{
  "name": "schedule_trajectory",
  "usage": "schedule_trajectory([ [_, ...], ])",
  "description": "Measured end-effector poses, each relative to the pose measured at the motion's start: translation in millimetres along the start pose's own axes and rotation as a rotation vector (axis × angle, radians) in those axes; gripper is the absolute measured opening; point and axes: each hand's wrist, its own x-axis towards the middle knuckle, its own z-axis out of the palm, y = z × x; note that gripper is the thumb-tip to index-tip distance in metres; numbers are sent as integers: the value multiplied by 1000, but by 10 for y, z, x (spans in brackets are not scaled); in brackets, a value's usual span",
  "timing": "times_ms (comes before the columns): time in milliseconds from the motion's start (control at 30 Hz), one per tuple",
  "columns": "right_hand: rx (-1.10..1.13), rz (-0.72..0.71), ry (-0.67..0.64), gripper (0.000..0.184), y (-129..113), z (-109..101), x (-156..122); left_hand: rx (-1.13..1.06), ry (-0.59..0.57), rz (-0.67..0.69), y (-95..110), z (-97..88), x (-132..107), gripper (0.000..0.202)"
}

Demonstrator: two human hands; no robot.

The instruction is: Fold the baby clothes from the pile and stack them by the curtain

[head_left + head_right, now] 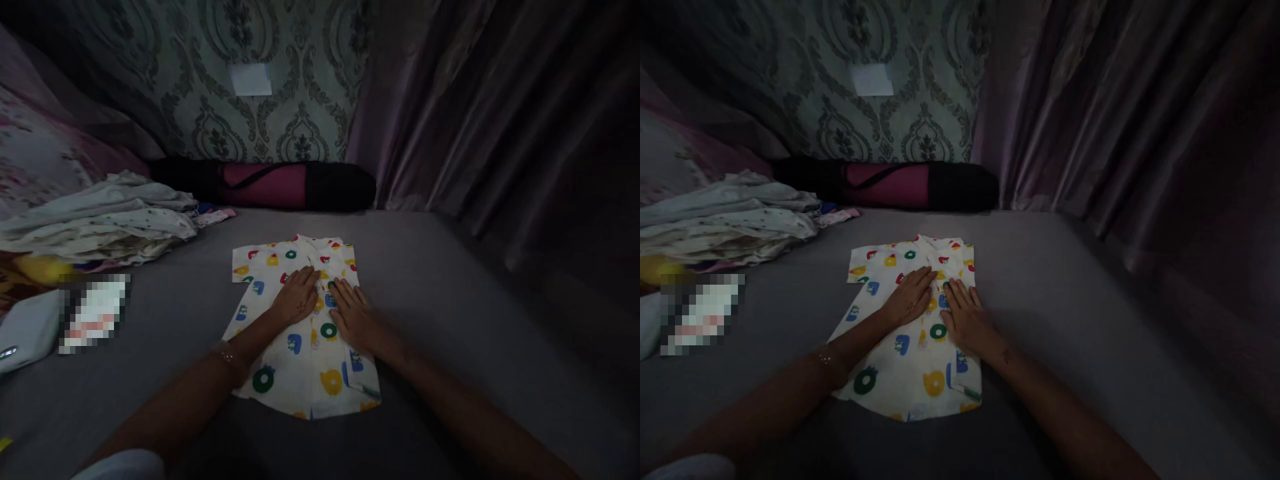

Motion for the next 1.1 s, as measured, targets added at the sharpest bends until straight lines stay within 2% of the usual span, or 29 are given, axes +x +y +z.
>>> schedule_trajectory([
  [133, 8, 18, -17, 56, -69, -13, -65, 39, -15, -8, 18, -21, -2, 50],
  [233, 28, 33, -31, 56, -131, -98, -112, 67, -37, -11, 28, -30, 0, 50],
  [400, 75, -69, -82, 58, -353, -280, -542, 111, -46, 1, 32, -16, 10, 50],
  [533, 100, -97, -174, 60, -473, -294, -835, 132, -44, -1, 42, -5, 13, 50],
  [667, 86, -97, -204, 59, -478, -243, -860, 141, -47, -4, 57, -3, 13, 50],
  [833, 75, -98, -167, 57, -451, -182, -837, 74, -94, -5, 41, -13, 23, 51],
  [900, 74, -96, -162, 56, -445, -159, -839, 8, -142, -16, 19, -69, 14, 53],
  [1000, 80, -90, -184, 56, -436, -179, -836, -83, -195, -65, -42, -256, -83, 60],
  [1100, 114, -91, -242, 57, -410, -309, -792, -127, -110, -149, -147, -510, -357, 58],
])
